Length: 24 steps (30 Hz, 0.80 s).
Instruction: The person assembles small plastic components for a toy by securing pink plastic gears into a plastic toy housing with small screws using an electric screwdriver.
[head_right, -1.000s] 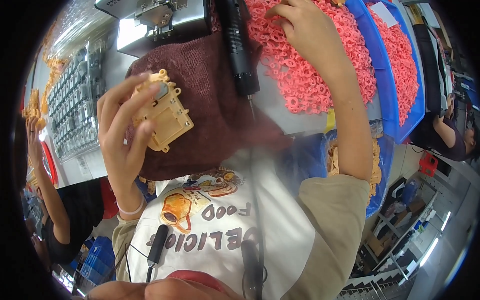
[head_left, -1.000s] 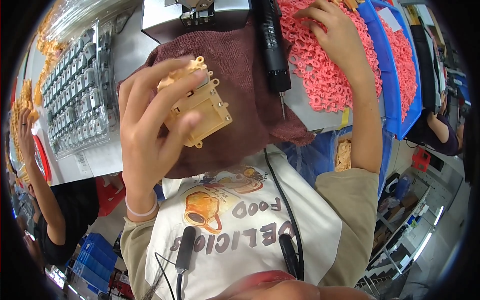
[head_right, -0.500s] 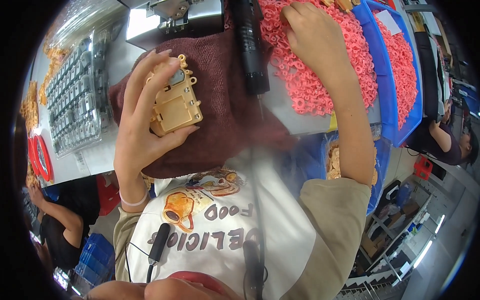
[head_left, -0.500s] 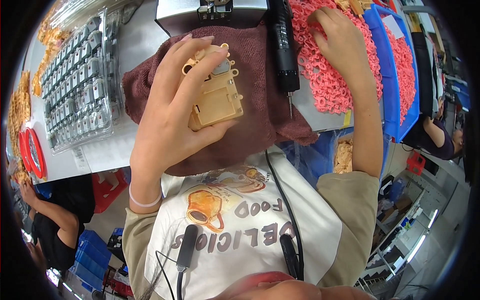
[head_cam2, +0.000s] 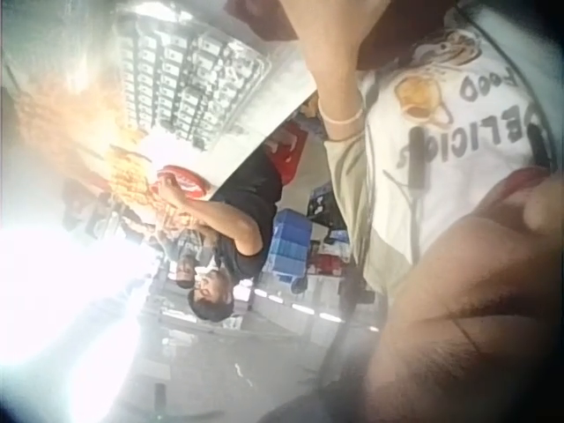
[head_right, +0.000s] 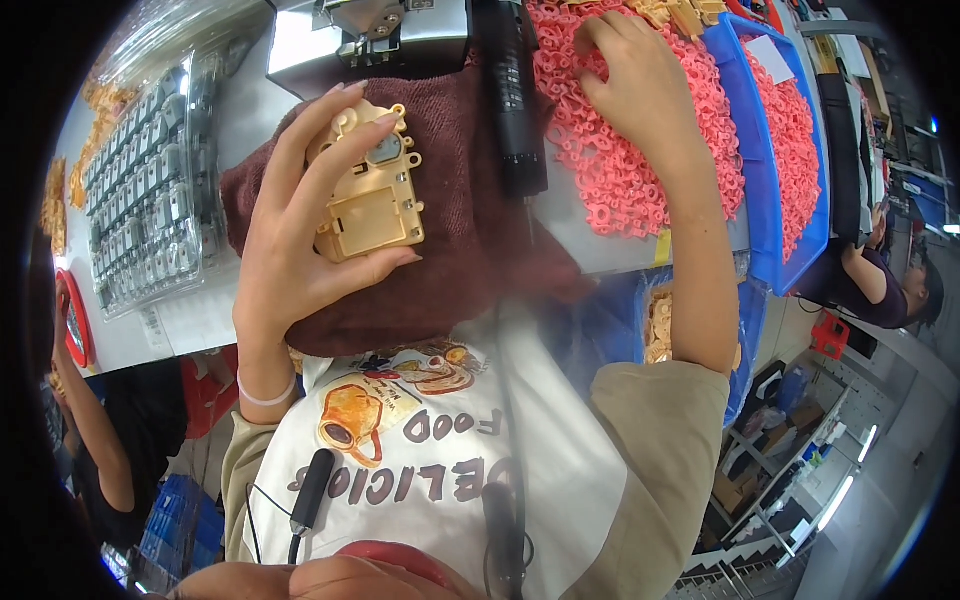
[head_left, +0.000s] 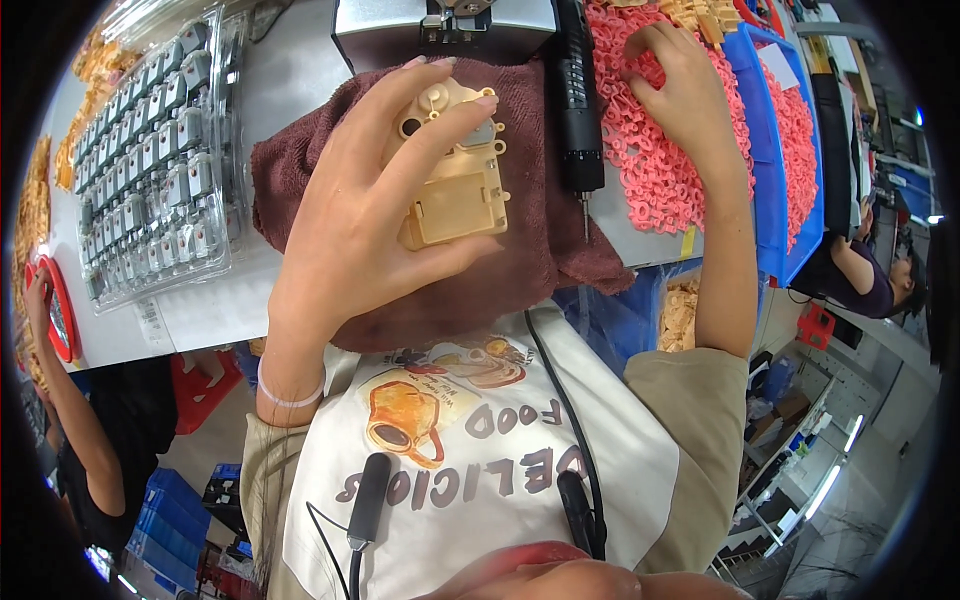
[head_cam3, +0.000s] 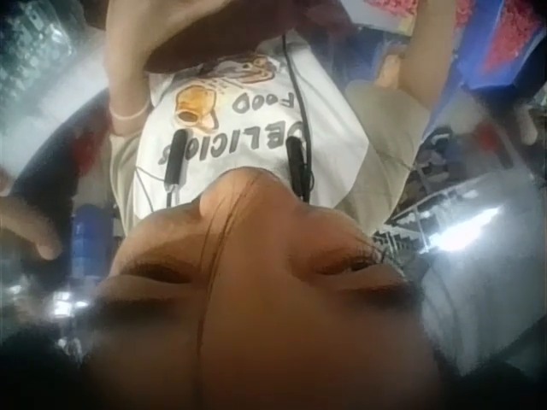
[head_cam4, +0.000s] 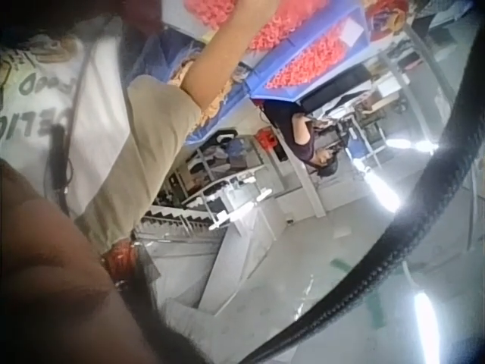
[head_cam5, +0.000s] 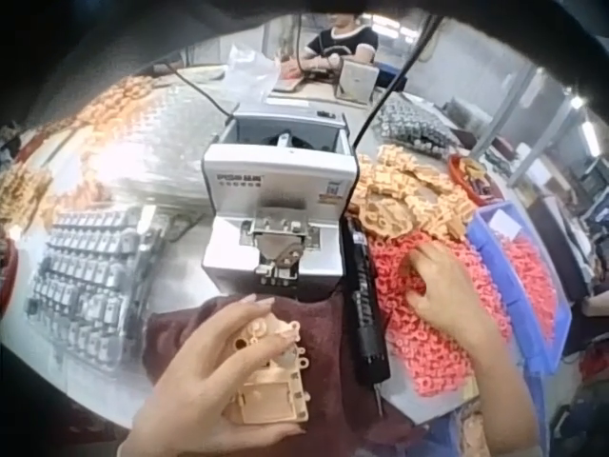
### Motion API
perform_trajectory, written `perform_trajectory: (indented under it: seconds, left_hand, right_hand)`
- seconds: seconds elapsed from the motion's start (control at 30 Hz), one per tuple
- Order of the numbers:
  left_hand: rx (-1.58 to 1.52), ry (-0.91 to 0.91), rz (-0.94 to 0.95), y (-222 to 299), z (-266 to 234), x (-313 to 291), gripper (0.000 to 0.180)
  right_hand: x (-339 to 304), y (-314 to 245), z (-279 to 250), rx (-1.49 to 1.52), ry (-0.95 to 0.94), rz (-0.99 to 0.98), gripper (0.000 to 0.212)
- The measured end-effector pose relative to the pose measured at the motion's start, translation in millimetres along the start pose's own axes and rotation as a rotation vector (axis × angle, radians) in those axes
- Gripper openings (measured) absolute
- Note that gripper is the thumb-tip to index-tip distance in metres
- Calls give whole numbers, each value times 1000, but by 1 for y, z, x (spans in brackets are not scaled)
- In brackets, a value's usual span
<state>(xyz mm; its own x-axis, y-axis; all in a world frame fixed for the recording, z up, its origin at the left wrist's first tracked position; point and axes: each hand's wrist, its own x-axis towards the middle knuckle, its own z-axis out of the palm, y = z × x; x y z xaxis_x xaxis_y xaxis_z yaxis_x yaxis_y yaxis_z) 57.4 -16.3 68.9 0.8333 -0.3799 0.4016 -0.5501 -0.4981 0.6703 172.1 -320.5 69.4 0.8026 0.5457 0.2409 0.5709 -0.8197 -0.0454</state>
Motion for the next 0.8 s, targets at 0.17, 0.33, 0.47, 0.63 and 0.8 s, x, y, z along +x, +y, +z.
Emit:
perform_trajectory:
  seconds: [0.17,0.33,0.47,0.63,0.8]
  left_hand:
    - [0,15,12,-2,3,-3,81]
    - [-22,20,5,-5,4,-4,79]
    - [-53,14,6,-4,5,-2,78]
    - [-80,21,3,-5,6,-2,77]
    - [-93,29,-14,-4,7,-3,77]
  right_hand:
    - [-2,0,-7,39,-61,106,15]
    - [0,5,-15,102,-53,83,14]
    - [-7,-3,-44,634,-21,404,10]
    - [-7,-5,-47,881,-71,512,24]
    - [-10,-45,-47,1348,-101,469,30]
